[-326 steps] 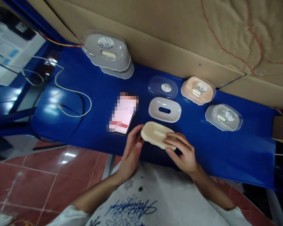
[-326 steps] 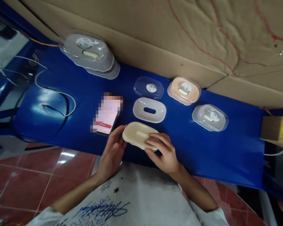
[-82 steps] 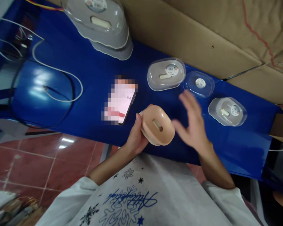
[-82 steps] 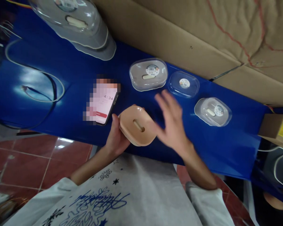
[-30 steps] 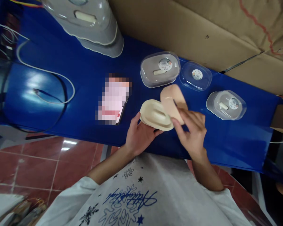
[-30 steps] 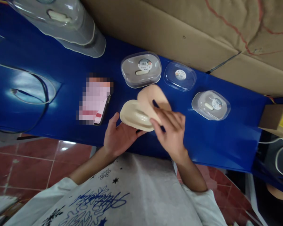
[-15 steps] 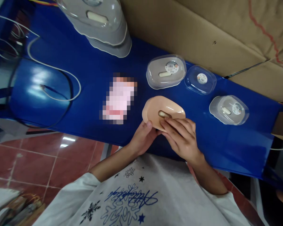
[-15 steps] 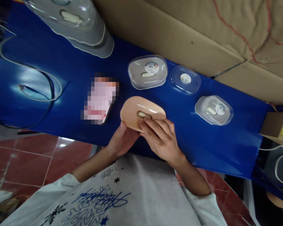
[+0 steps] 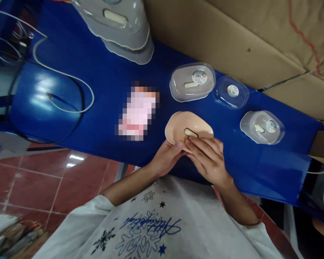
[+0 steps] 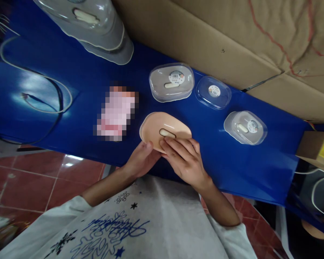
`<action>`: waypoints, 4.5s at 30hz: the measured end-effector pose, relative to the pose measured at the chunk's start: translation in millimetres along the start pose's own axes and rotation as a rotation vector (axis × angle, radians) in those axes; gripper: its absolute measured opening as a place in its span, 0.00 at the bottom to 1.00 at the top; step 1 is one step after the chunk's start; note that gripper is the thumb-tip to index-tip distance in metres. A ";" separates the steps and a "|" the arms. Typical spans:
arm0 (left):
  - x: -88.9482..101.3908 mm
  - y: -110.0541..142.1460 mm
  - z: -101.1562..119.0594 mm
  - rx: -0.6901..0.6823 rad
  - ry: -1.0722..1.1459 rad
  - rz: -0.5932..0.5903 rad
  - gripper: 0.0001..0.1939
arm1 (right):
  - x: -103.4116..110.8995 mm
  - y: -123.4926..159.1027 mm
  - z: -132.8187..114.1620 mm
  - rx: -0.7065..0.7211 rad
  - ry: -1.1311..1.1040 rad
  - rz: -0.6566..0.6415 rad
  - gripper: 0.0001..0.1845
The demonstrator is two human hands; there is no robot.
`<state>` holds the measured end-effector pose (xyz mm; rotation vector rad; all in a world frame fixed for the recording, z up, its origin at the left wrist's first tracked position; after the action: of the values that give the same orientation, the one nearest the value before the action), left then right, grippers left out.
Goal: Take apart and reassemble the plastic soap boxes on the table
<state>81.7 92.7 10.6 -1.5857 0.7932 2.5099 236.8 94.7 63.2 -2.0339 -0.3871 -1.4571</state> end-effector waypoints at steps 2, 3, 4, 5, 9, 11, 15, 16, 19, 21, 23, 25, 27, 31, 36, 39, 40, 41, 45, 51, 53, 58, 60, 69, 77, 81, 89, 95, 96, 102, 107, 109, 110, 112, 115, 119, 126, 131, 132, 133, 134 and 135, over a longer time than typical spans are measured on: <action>1.4 -0.2 2.7 -0.026 -0.021 0.022 0.31 | 0.1 1.2 3.8 0.038 -0.070 -0.034 0.39; 2.0 -0.2 4.5 -0.035 -0.025 0.037 0.32 | 0.9 0.8 8.4 0.057 -0.120 -0.040 0.37; 2.6 -0.3 6.3 -0.039 -0.026 0.058 0.32 | 2.5 -0.9 15.6 0.061 -0.164 -0.027 0.33; 3.2 -0.3 8.0 -0.038 -0.024 0.083 0.32 | 4.3 -4.3 25.8 0.041 -0.184 0.001 0.31; 4.2 0.3 13.7 -0.048 -0.002 0.164 0.34 | 4.6 -29.0 86.7 -0.264 0.104 0.042 0.31; 4.6 1.0 14.8 -0.051 0.008 0.186 0.35 | -2.4 -38.7 112.7 -0.379 0.273 -0.084 0.36; 6.4 2.4 13.9 -0.016 0.017 0.210 0.37 | -15.3 -33.7 123.2 -0.398 0.351 -0.205 0.35; 6.8 2.4 13.7 -0.009 0.013 0.213 0.38 | -16.8 -28.5 119.0 -0.387 0.353 -0.192 0.34; 5.4 1.4 13.1 0.007 -0.011 0.194 0.39 | -18.7 -12.9 103.5 -0.358 0.299 -0.136 0.34; 2.6 0.3 12.3 0.029 -0.017 0.164 0.39 | -17.4 -6.6 95.4 -0.365 0.198 -0.087 0.34; -0.1 -0.7 11.4 0.048 -0.011 0.140 0.37 | -11.9 -4.2 87.7 -0.382 0.075 0.000 0.30; -1.9 -1.1 10.9 0.062 -0.010 0.124 0.35 | -2.7 -3.9 77.7 -0.374 -0.030 0.075 0.29; -3.2 -0.9 10.3 0.072 -0.022 0.101 0.35 | 8.6 -4.3 64.7 -0.340 -0.087 0.126 0.31; -6.5 0.9 7.5 0.088 -0.045 0.042 0.35 | 23.5 -6.0 37.4 -0.204 -0.148 0.105 0.37; -10.0 3.4 4.3 0.067 -0.072 -0.011 0.37 | 20.6 -4.9 21.3 -0.115 -0.202 0.063 0.41; -8.1 3.3 4.2 0.036 -0.106 -0.088 0.37 | 15.5 -1.3 19.9 -0.117 -0.194 0.094 0.42; -7.2 3.4 4.5 0.021 -0.122 -0.118 0.36 | 13.4 0.0 19.7 -0.111 -0.186 0.104 0.43; -6.4 3.6 5.0 0.006 -0.141 -0.144 0.35 | 11.0 1.3 19.5 -0.104 -0.177 0.112 0.44; -4.8 5.2 7.2 -0.009 -0.247 -0.132 0.33 | -2.0 5.4 20.9 -0.110 -0.161 0.125 0.46; -12.3 4.2 7.4 0.011 -0.280 -0.121 0.34 | -14.6 9.4 21.6 -0.121 -0.113 0.223 0.45; -13.9 2.9 6.3 -0.003 -0.274 -0.105 0.33 | -14.5 10.5 22.1 -0.138 -0.086 0.269 0.43; -12.1 1.7 0.5 -0.013 -0.249 -0.109 0.32 | -16.6 10.8 25.6 -0.148 -0.166 0.262 0.43; -9.6 1.9 -0.8 -0.037 -0.268 -0.109 0.31 | -18.7 11.1 26.8 -0.151 -0.200 0.264 0.42; -7.5 1.3 -5.9 -0.071 -0.280 -0.108 0.32 | -24.0 16.2 31.3 -0.126 -0.150 0.316 0.38; -11.3 0.4 -4.4 -0.060 -0.315 -0.110 0.32 | -21.9 10.3 25.3 -0.148 -0.084 0.336 0.41; -7.7 -9.7 -2.7 0.032 -0.186 0.015 0.32 | -15.2 7.6 33.1 -0.151 -0.101 0.202 0.50; 5.2 3.5 10.0 0.087 -0.133 0.119 0.24 | -5.8 12.9 90.5 -0.023 0.142 -0.038 0.39; 2.5 7.7 6.8 0.061 -0.191 0.103 0.13 | 19.9 -13.7 124.9 -0.273 0.464 -0.101 0.46; 1.5 7.6 6.0 0.067 -0.198 0.094 0.12 | 28.3 -11.1 132.0 -0.319 0.468 -0.113 0.48; 4.1 5.1 6.3 0.109 -0.239 0.076 0.09 | 67.3 60.9 194.1 -0.549 0.399 -0.260 0.59; 2.3 -2.1 -2.4 0.221 -0.162 0.031 0.14 | 58.3 83.5 170.3 -0.482 0.381 -0.273 0.55; 0.5 -3.0 -10.0 0.298 -0.093 0.006 0.20 | 46.2 73.7 132.2 -0.439 0.356 -0.260 0.54; -0.1 -2.8 -13.7 0.327 -0.057 -0.004 0.23 | 39.7 67.1 110.9 -0.420 0.304 -0.252 0.53; -0.3 -1.2 -19.3 0.357 0.004 -0.019 0.27 | 28.4 52.8 70.3 -0.392 0.118 -0.209 0.53; 2.0 3.3 -20.2 0.359 0.102 -0.009 0.34 | 15.2 33.2 29.4 -0.357 -0.126 -0.213 0.58; 9.2 12.5 -6.3 0.332 0.199 0.056 0.35 | 5.4 14.3 22.6 -0.265 -0.223 -0.238 0.57; 24.5 31.8 15.7 0.244 0.231 0.190 0.31 | -13.6 -3.1 70.9 -0.325 0.046 -0.180 0.46; 30.4 37.4 17.5 0.237 0.228 0.219 0.31 | -34.3 -16.2 93.4 -0.335 0.234 -0.141 0.42; 30.7 37.2 17.6 0.235 0.227 0.220 0.31 | -35.9 -18.0 95.6 -0.334 0.257 -0.136 0.42; 30.6 36.6 17.6 0.235 0.224 0.219 0.31 | -35.7 -19.2 96.4 -0.334 0.277 -0.129 0.43; 30.0 35.8 17.4 0.236 0.220 0.214 0.31 | -33.4 -19.7 95.2 -0.334 0.289 -0.119 0.44; 29.1 34.7 17.1 0.236 0.215 0.207 0.31 | -29.4 -19.3 91.7 -0.331 0.287 -0.107 0.45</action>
<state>42.8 64.4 4.7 -1.7884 1.2896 2.2864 284.8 169.7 21.8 -2.0308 -0.1425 -1.9560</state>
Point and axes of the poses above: each hand's wrist, its own y-axis away from the middle knuckle, its own x-axis out of the back of the hand, z = x × y, the point moved 3 cm from there along -y, towards the middle knuckle, and after that the axes turned 13 degrees about y, right-handed, at the moved point
